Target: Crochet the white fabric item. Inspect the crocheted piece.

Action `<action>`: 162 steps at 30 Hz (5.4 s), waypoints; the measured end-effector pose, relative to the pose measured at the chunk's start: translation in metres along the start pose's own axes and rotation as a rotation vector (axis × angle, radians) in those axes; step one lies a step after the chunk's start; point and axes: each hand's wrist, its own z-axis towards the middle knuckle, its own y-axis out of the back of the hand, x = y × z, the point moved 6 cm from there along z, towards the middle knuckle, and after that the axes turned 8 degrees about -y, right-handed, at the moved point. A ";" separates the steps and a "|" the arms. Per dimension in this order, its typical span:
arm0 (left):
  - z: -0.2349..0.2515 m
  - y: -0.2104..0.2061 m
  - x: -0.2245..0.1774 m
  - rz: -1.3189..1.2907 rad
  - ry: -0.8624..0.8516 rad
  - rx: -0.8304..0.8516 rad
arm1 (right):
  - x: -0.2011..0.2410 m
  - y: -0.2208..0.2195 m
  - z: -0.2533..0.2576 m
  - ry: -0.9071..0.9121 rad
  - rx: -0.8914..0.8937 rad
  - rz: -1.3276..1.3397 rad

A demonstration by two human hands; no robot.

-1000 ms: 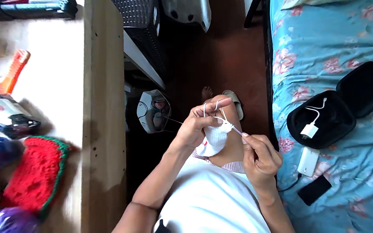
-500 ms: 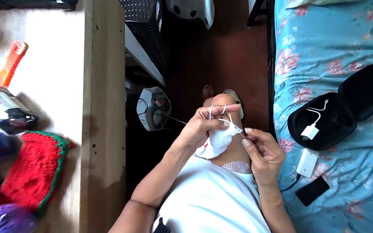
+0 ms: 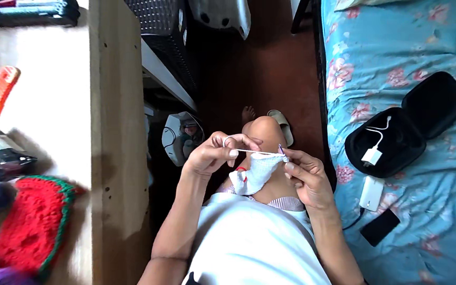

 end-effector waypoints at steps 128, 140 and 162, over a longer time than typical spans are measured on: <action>0.023 -0.048 0.014 -0.007 0.088 -0.477 | 0.026 -0.008 -0.037 0.731 -0.346 -0.970; 0.022 -0.059 0.026 0.061 0.128 -0.436 | 0.015 -0.001 -0.013 0.373 -0.081 -0.497; 0.028 -0.068 0.025 0.552 -0.120 -0.407 | 0.029 -0.006 -0.023 0.542 -0.393 -1.024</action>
